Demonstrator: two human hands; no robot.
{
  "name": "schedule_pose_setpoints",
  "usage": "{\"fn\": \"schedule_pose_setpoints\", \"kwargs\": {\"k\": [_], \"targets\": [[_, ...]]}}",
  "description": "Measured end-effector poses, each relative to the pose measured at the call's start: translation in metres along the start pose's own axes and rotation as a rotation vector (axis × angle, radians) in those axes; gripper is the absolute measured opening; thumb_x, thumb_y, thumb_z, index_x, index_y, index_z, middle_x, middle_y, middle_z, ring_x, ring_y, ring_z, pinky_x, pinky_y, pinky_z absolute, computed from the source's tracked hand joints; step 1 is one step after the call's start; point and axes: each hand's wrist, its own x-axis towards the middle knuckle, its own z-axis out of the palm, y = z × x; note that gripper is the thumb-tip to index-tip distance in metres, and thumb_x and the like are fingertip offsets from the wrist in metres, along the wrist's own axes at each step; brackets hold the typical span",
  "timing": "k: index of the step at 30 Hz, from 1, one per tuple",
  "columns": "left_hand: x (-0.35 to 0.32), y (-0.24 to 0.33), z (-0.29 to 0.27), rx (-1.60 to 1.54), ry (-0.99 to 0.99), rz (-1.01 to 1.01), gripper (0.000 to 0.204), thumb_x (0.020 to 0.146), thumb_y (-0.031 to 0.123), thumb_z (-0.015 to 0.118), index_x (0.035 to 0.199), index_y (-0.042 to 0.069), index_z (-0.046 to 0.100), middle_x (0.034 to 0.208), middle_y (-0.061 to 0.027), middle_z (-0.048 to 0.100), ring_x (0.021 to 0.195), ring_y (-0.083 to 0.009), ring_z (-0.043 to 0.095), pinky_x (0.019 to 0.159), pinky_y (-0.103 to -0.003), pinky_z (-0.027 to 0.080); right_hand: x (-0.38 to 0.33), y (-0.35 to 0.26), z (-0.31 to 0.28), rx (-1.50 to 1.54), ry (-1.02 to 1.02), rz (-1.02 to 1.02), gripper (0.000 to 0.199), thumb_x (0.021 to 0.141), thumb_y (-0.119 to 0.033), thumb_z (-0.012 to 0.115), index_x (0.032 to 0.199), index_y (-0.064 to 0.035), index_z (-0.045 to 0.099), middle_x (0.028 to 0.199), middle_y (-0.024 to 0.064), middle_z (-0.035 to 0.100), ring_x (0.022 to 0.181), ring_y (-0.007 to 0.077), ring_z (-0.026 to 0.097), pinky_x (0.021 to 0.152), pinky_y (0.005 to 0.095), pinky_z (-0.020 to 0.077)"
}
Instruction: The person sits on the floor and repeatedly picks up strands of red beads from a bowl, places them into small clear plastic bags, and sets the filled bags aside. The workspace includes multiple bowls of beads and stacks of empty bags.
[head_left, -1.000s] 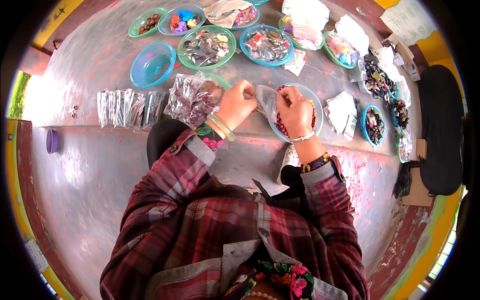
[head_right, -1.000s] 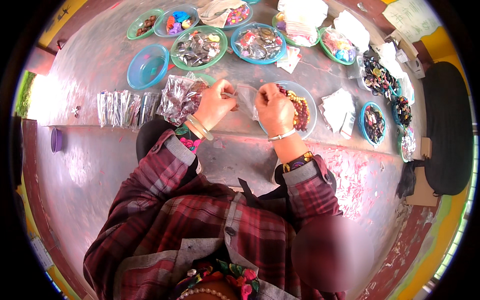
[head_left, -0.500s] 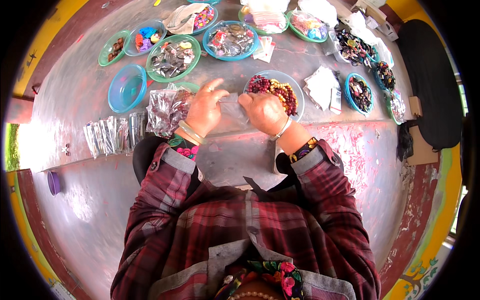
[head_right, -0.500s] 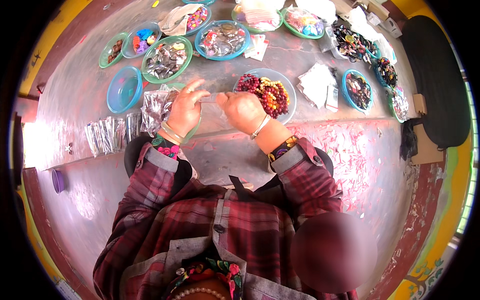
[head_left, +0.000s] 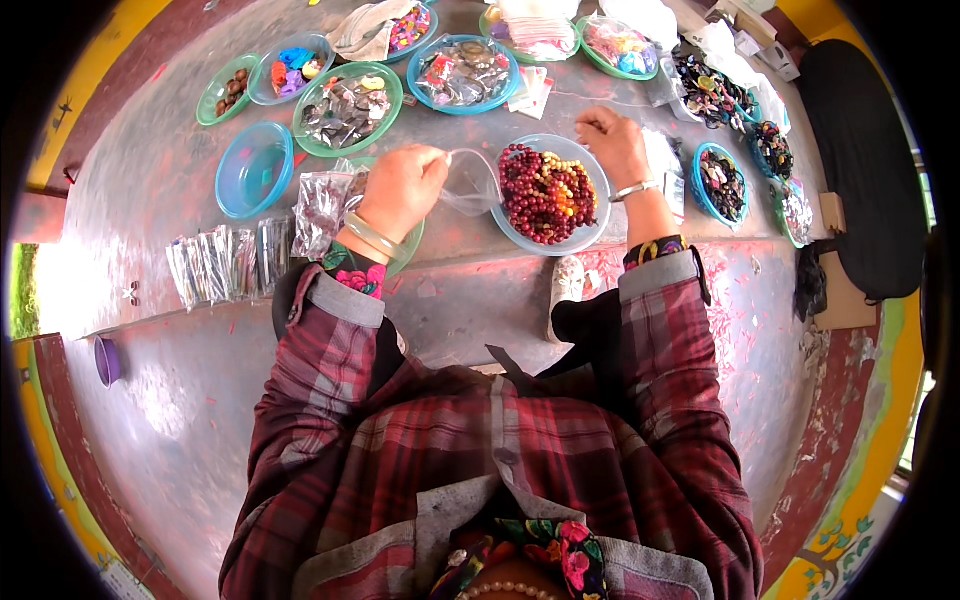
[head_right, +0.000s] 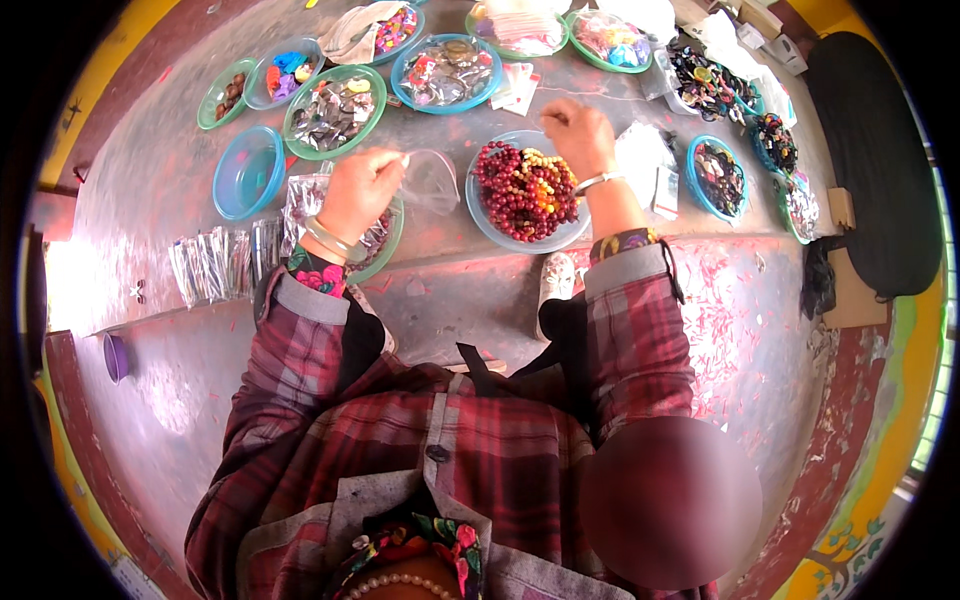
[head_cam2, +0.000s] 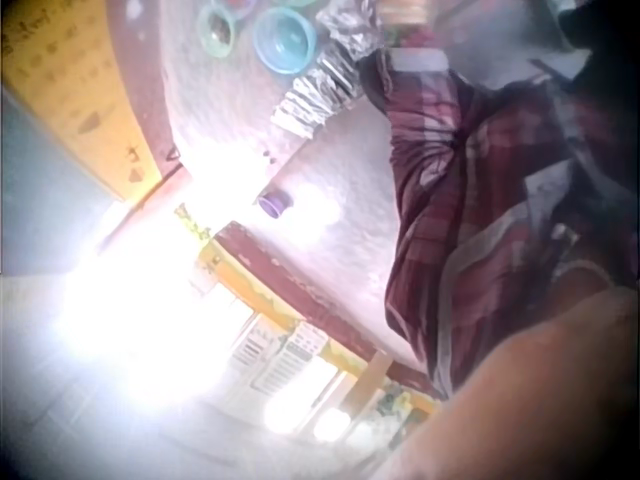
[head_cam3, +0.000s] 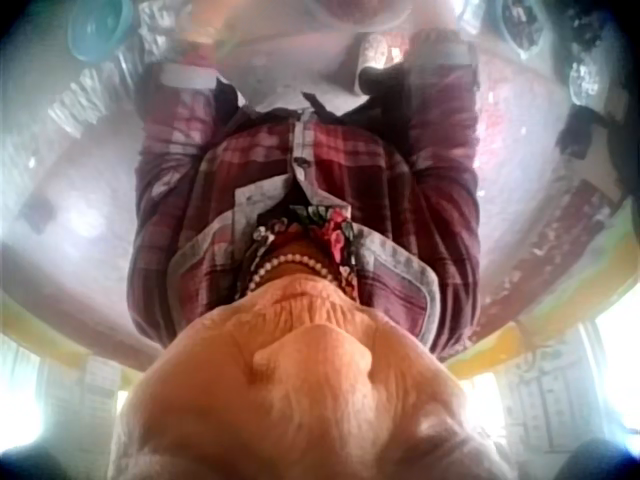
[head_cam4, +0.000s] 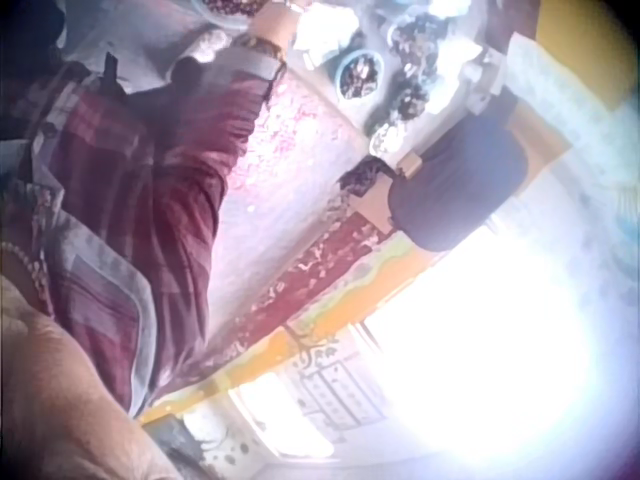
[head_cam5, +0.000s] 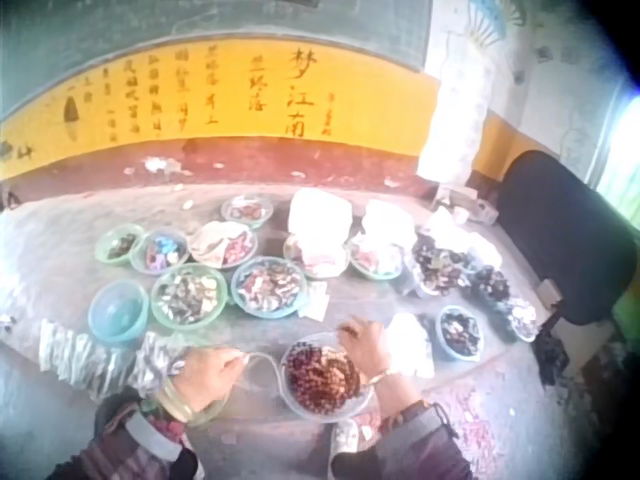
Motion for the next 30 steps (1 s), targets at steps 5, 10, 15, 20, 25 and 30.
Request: {"fn": "schedule_pose_setpoints", "kwargs": {"k": [5,10,15,20,25,30], "targets": [[0.007,-0.017,-0.006,0.062,0.077,0.013,0.016,0.080,0.013,0.058,0.082,-0.002,0.064,0.080,-0.0150,0.064,0.076,-0.0287,0.062,0.068,-0.034,0.048,0.004,0.000,0.025,-0.322,-0.189,-0.007,0.019,0.076,-0.017,0.055,0.091,-0.0131,0.066,0.091,0.0129,0.065,0.086,0.0297,0.061,0.074,0.0374,0.0487],[0.005,-0.026,0.001,0.072,0.010,-0.046,0.015,0.077,0.012,0.060,0.080,-0.001,0.065,0.084,-0.0147,0.065,0.079,-0.0290,0.062,0.071,-0.034,0.048,-0.009,0.012,0.082,-0.628,-0.501,-0.216,0.022,0.079,-0.010,0.050,0.098,-0.0102,0.061,0.103,0.0162,0.058,0.096,0.0326,0.058,0.080,0.0401,0.0481],[0.000,-0.032,-0.002,0.045,0.001,-0.074,0.015,0.077,0.012,0.059,0.080,-0.001,0.064,0.083,-0.0149,0.065,0.078,-0.0294,0.061,0.070,-0.035,0.047,-0.016,0.014,0.105,-0.810,-0.486,-0.242,0.020,0.082,-0.010,0.050,0.100,-0.0073,0.058,0.106,0.0134,0.055,0.097,0.0311,0.058,0.078,0.0413,0.0497],[0.001,-0.031,-0.003,0.057,-0.029,-0.093,0.016,0.078,0.014,0.058,0.079,-0.001,0.064,0.078,-0.0152,0.063,0.075,-0.0311,0.060,0.067,-0.036,0.047,-0.013,0.023,0.109,-0.855,-0.477,-0.257,0.019,0.081,-0.012,0.052,0.099,-0.0069,0.057,0.106,0.0126,0.055,0.099,0.0300,0.057,0.075,0.0406,0.0505],[0.003,-0.033,0.002,0.093,-0.086,-0.064,0.017,0.078,0.016,0.056,0.077,0.000,0.064,0.075,-0.0157,0.061,0.072,-0.0334,0.058,0.064,-0.038,0.046,-0.001,0.030,0.099,-0.553,-0.307,-0.122,0.020,0.079,-0.018,0.053,0.096,-0.0068,0.058,0.098,0.0174,0.059,0.089,0.0336,0.059,0.076,0.0421,0.0485],[-0.001,-0.034,0.017,0.077,-0.105,-0.066,0.021,0.077,0.020,0.054,0.073,0.001,0.063,0.074,-0.0185,0.060,0.071,-0.0357,0.057,0.064,-0.043,0.045,0.015,0.017,0.075,-0.343,-0.130,-0.049,0.022,0.078,-0.025,0.055,0.091,-0.0076,0.060,0.086,0.0187,0.063,0.083,0.0356,0.060,0.074,0.0438,0.0476]]}}
